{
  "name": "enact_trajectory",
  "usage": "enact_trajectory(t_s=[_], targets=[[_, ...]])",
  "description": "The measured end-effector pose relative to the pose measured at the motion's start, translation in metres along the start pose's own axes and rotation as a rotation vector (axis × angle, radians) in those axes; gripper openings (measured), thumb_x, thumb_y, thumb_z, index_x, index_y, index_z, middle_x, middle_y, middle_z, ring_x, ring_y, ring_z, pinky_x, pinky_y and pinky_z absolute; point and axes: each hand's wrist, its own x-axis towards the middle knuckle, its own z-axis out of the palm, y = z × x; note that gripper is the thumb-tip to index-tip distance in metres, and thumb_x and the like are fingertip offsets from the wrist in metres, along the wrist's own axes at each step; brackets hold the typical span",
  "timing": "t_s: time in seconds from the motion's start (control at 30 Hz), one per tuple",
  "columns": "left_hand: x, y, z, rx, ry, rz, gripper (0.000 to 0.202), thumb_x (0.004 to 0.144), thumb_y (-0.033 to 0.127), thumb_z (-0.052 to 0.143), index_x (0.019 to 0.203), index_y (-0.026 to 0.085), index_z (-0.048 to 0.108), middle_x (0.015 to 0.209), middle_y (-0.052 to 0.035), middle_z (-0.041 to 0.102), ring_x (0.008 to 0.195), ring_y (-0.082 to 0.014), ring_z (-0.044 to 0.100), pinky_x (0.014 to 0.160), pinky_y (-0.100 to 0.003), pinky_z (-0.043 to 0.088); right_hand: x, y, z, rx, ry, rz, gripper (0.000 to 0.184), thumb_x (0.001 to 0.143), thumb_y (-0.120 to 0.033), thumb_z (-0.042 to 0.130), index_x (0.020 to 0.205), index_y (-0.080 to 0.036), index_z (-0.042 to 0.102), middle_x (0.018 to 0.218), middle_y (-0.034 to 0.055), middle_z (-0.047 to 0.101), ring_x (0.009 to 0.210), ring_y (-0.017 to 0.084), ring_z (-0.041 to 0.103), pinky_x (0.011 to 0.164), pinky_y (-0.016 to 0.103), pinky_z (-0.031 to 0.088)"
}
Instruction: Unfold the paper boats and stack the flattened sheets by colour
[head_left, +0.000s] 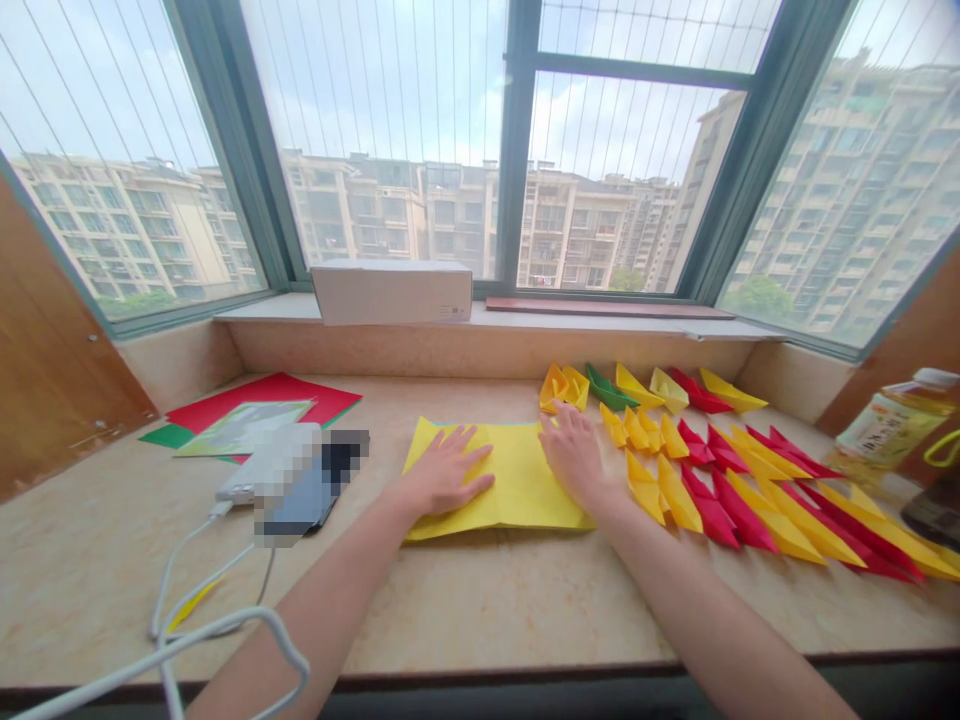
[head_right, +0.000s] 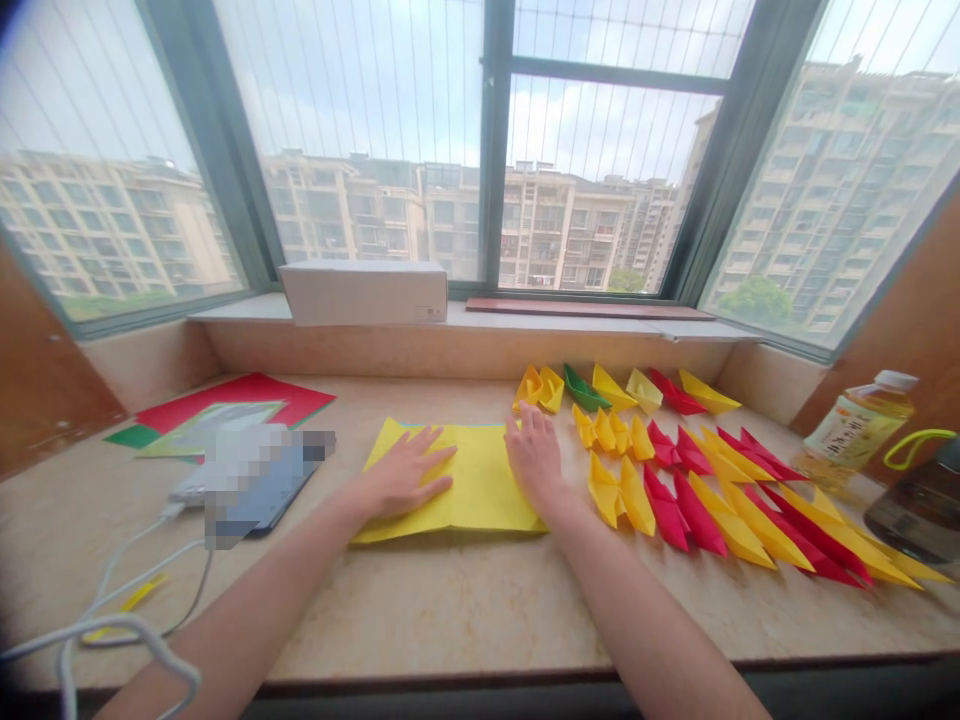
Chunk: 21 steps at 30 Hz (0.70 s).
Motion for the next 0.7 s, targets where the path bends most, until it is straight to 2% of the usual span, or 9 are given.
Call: enact_trajectory(t_s=[0.07,0.13,0.23,0.3,0.4,0.53,0.63,0.7], targets=[[0.003,0.0,0.007,-0.005,-0.07,-0.031,0.07,0.09,0.07,0.034,0.148,0.031,0.04,0.161,-0.0122,0.024,0.149,-0.0332,0.015,0.117,-0.058,0.01,-0.006,-0.013,-0.003,0.078,-0.099,-0.082,0.041,0.099,-0.035,0.041,0.128,-0.015,0.062,0.144,0.0174,0.049,0.133,0.029,0.044,0.111,0.042,0.029],[0.004,-0.002,0.012,-0.006,-0.084,-0.045,0.072,0.089,0.072,0.032,0.149,0.033,0.036,0.161,-0.0118,0.024,0.149,-0.0337,0.015,0.117,-0.058,0.009,-0.013,-0.026,-0.004,0.197,-0.299,-0.097,0.056,0.1,-0.052,0.032,0.14,-0.018,0.052,0.146,0.016,0.049,0.135,0.027,0.043,0.111,0.041,0.028],[0.004,-0.006,0.014,-0.01,-0.064,-0.051,0.071,0.089,0.073,0.031,0.149,0.036,0.035,0.161,-0.01,0.024,0.149,-0.0344,0.014,0.116,-0.06,0.006,-0.02,-0.035,-0.003,0.262,-0.517,-0.052,0.071,0.095,-0.067,0.023,0.151,-0.025,0.035,0.157,0.0153,0.031,0.147,0.03,0.022,0.116,0.049,0.014],[0.003,-0.006,0.014,-0.026,-0.052,-0.055,0.069,0.088,0.073,0.032,0.148,0.038,0.037,0.16,-0.0095,0.027,0.149,-0.0355,0.014,0.114,-0.063,0.004,-0.021,-0.035,-0.001,0.252,-0.556,0.007,0.073,0.093,-0.071,0.024,0.153,-0.029,0.03,0.161,0.0142,0.021,0.15,0.032,0.009,0.116,0.053,0.004],[0.003,-0.004,0.015,-0.064,-0.03,-0.056,0.067,0.088,0.072,0.037,0.145,0.038,0.042,0.158,-0.0107,0.031,0.148,-0.0376,0.016,0.112,-0.066,0.004,-0.021,-0.033,0.0,0.245,-0.565,0.057,0.075,0.092,-0.072,0.027,0.153,-0.029,0.029,0.162,0.0155,0.017,0.15,0.035,0.006,0.116,0.053,0.005],[0.001,-0.004,0.018,-0.105,0.003,-0.053,0.066,0.087,0.07,0.041,0.144,0.038,0.044,0.158,-0.0115,0.032,0.147,-0.0379,0.018,0.112,-0.067,0.003,-0.02,-0.032,0.002,0.236,-0.569,0.039,0.076,0.091,-0.072,0.028,0.153,-0.027,0.03,0.161,0.0168,0.021,0.149,0.036,0.01,0.115,0.051,0.011],[-0.001,-0.005,0.018,-0.128,0.018,-0.056,0.066,0.088,0.069,0.041,0.145,0.037,0.043,0.158,-0.0117,0.031,0.147,-0.0377,0.018,0.112,-0.066,0.003,-0.009,-0.029,0.0,0.225,-0.534,0.016,0.074,0.092,-0.069,0.033,0.15,-0.023,0.037,0.152,0.0181,0.039,0.142,0.034,0.032,0.112,0.047,0.024],[-0.001,-0.006,0.017,-0.146,0.033,-0.056,0.064,0.09,0.067,0.038,0.146,0.035,0.042,0.157,-0.0119,0.032,0.147,-0.0361,0.02,0.113,-0.065,0.005,0.007,-0.024,-0.001,0.167,-0.444,0.045,0.065,0.095,-0.06,0.036,0.146,-0.02,0.041,0.14,0.0173,0.053,0.13,0.029,0.049,0.105,0.04,0.034]])
